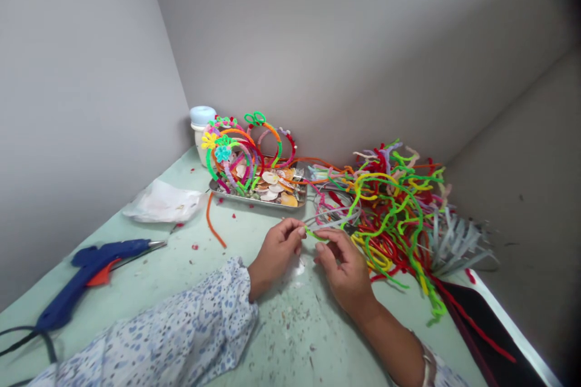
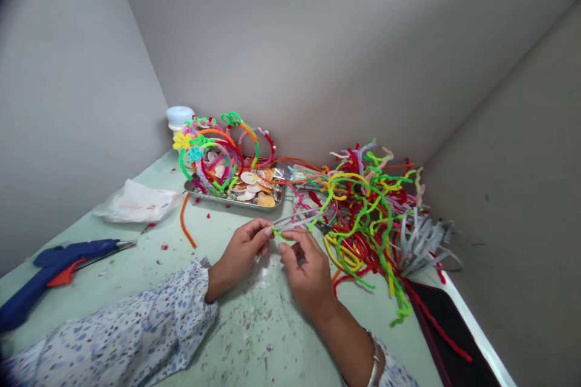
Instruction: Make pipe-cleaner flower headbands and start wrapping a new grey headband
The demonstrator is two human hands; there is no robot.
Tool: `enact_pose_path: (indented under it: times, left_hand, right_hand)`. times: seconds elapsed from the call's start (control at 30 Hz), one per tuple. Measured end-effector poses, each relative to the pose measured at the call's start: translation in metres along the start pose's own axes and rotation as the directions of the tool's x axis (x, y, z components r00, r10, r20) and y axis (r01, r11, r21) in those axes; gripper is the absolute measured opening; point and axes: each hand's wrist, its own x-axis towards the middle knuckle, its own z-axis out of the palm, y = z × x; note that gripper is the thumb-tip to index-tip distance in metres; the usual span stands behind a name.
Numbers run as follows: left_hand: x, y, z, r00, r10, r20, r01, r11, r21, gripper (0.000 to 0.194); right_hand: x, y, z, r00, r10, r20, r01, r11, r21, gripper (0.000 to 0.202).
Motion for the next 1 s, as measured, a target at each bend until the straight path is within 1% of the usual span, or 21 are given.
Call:
enact_pose_path:
  times: [0.07, 0.13, 0.23, 0.3, 0.33, 0.37, 0.4, 0.43, 0.47, 0.5, 0.53, 0.57, 0.6, 0.67, 0.77, 0.83, 0.9, 1.0]
  left_hand:
    - [0.002, 0.0, -0.001, 1.0, -0.008, -0.012, 0.007, 0.999, -0.04, 0.026]
    - [0.003, 0.0, -0.001, 0.999, -0.033, -0.024, 0.031, 0.996, -0.078, 0.026]
    - [0.005, 0.0, -0.002, 0.997, -0.066, -0.046, 0.059, 0.988, -0.14, 0.025]
    - [0.007, -0.001, -0.002, 0.995, -0.082, -0.048, 0.071, 0.979, -0.19, 0.024]
    - [0.008, -0.001, -0.003, 0.995, -0.086, -0.046, 0.074, 0.974, -0.214, 0.023]
    - [0.008, -0.002, -0.003, 0.995, -0.088, -0.041, 0.076, 0.969, -0.235, 0.022]
    - [0.009, -0.002, -0.003, 0.996, -0.088, -0.032, 0.077, 0.964, -0.254, 0.021]
    - [0.009, -0.002, -0.003, 0.996, -0.089, -0.02, 0.08, 0.959, -0.271, 0.021]
    - [0.009, -0.002, -0.003, 0.996, -0.089, -0.008, 0.083, 0.955, -0.283, 0.02]
    - [0.009, -0.002, -0.003, 0.996, -0.09, 0.004, 0.088, 0.954, -0.288, 0.02]
    - [0.008, -0.002, -0.003, 0.996, -0.091, 0.013, 0.091, 0.954, -0.285, 0.02]
    - [0.008, -0.002, -0.002, 0.996, -0.089, 0.02, 0.091, 0.957, -0.275, 0.02]
    - [0.007, -0.001, -0.002, 0.996, -0.085, 0.023, 0.088, 0.962, -0.259, 0.021]
    - [0.007, -0.001, -0.001, 0.997, -0.078, 0.024, 0.082, 0.971, -0.224, 0.022]
    - [0.006, -0.001, -0.001, 0.997, -0.077, 0.008, 0.077, 0.979, -0.187, 0.023]
    - [0.007, -0.002, -0.002, 0.997, -0.075, -0.001, 0.074, 0.983, -0.167, 0.024]
    - [0.007, -0.003, -0.002, 0.997, -0.074, -0.005, 0.072, 0.984, -0.162, 0.024]
    - [0.008, -0.005, -0.003, 0.997, -0.079, -0.01, 0.076, 0.981, -0.18, 0.025]
  right_hand:
    - [0.0, -0.003, -0.002, 0.99, -0.141, 0.005, 0.141, 0.989, -0.038, 0.018]
    - [-0.001, -0.005, -0.004, 0.969, -0.245, 0.028, 0.247, 0.966, -0.073, 0.017]
    - [-0.002, -0.007, -0.007, 0.942, -0.33, 0.058, 0.334, 0.939, -0.083, 0.019]
    - [-0.003, -0.008, -0.008, 0.925, -0.362, 0.114, 0.369, 0.928, -0.051, 0.018]
    - [-0.003, -0.007, -0.007, 0.921, -0.36, 0.15, 0.368, 0.929, -0.033, 0.015]
    - [-0.003, -0.006, -0.006, 0.926, -0.331, 0.181, 0.34, 0.94, -0.024, 0.012]
    - [-0.003, -0.004, -0.005, 0.942, -0.271, 0.197, 0.282, 0.959, -0.026, 0.009]
    - [-0.003, -0.002, -0.003, 0.964, -0.184, 0.192, 0.193, 0.981, -0.031, 0.008]
    - [-0.002, 0.001, -0.002, 0.984, -0.071, 0.161, 0.078, 0.996, -0.035, 0.01]
    - [-0.001, 0.004, 0.0, 0.991, 0.043, 0.123, -0.042, 0.999, -0.007, 0.016]
    - [0.001, 0.007, 0.001, 0.987, 0.134, 0.086, -0.138, 0.989, 0.046, 0.022]
    - [0.002, 0.009, 0.002, 0.979, 0.197, 0.059, -0.203, 0.973, 0.112, 0.028]
    - [0.003, 0.011, 0.002, 0.971, 0.234, 0.045, -0.239, 0.956, 0.172, 0.032]
    - [0.003, 0.012, 0.001, 0.97, 0.241, 0.037, -0.242, 0.937, 0.254, 0.033]
    - [0.001, 0.012, 0.0, 0.984, 0.164, 0.064, -0.175, 0.945, 0.277, 0.025]
    - [-0.001, 0.01, 0.0, 0.993, 0.093, 0.075, -0.108, 0.969, 0.222, 0.022]
    - [-0.002, 0.008, 0.0, 0.996, 0.011, 0.086, -0.022, 0.993, 0.12, 0.021]
    - [-0.002, 0.005, 0.0, 0.984, -0.118, 0.131, 0.118, 0.993, 0.004, 0.024]
